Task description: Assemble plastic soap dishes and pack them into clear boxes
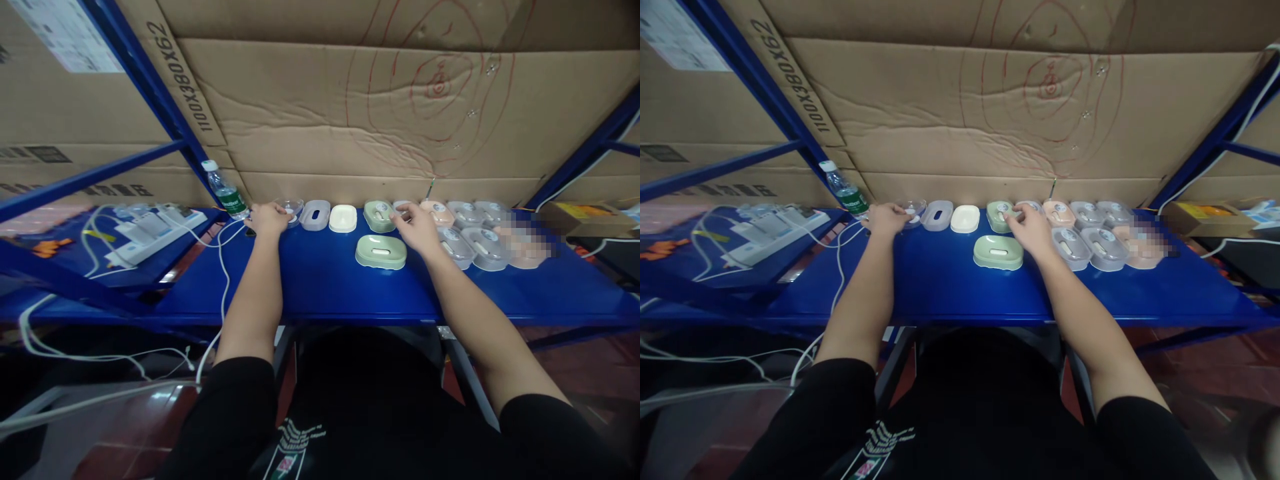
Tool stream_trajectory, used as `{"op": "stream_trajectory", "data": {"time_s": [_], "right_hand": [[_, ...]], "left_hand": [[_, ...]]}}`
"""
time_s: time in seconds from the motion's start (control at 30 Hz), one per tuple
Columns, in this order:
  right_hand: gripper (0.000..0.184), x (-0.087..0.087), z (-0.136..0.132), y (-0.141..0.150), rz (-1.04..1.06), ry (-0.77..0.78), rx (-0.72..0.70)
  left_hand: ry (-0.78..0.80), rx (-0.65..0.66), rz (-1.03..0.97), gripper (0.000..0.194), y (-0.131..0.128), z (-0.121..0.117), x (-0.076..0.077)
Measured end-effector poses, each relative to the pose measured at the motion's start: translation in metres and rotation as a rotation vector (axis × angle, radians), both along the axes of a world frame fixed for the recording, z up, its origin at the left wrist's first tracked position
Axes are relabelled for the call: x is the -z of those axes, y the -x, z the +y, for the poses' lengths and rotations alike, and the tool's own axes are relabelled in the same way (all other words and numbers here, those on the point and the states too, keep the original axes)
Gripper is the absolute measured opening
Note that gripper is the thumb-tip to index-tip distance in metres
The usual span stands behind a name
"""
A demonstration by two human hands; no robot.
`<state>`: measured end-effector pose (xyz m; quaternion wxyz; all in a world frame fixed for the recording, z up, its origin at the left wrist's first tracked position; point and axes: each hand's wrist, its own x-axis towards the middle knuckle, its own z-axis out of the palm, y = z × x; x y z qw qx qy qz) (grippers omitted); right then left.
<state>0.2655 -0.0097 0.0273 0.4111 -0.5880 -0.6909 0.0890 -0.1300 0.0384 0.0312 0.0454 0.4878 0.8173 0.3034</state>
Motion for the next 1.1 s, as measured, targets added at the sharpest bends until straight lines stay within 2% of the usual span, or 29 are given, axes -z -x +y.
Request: {"op": "stream_trajectory", "data": {"time_s": [0.1, 0.27, 0.6, 0.77, 0.9, 1.0, 1.1], "right_hand": [[0.041, 0.001, 0.001, 0.000, 0.012, -0.014, -0.003], [0.039, 0.003, 0.000, 0.001, -0.022, -0.027, -0.081], [0.043, -0.003, -0.016, 0.009, -0.247, -0.009, -0.414], [0.070, 0.001, -0.013, 0.007, -0.381, 0.051, -0.567], [0.094, 0.005, -0.012, 0.006, -0.489, 0.085, -0.605], [0.102, 0.006, -0.012, 0.003, -0.526, 0.116, -0.602], [0.102, 0.009, -0.011, 0.002, -0.516, 0.157, -0.592]], "left_hand": [[0.128, 0.006, 0.054, 0.038, -0.003, 0.001, 0.002], [0.217, 0.037, 0.106, 0.041, -0.008, -0.004, 0.001], [0.174, 0.064, 0.089, 0.052, -0.004, -0.002, 0.010], [0.085, 0.056, 0.095, 0.053, -0.003, -0.006, 0.003], [-0.135, 0.082, 0.116, 0.061, -0.012, -0.009, -0.003], [-0.294, 0.222, 0.155, 0.060, -0.029, -0.010, -0.003], [-0.388, 0.535, 0.204, 0.060, -0.056, -0.015, -0.001]]}}
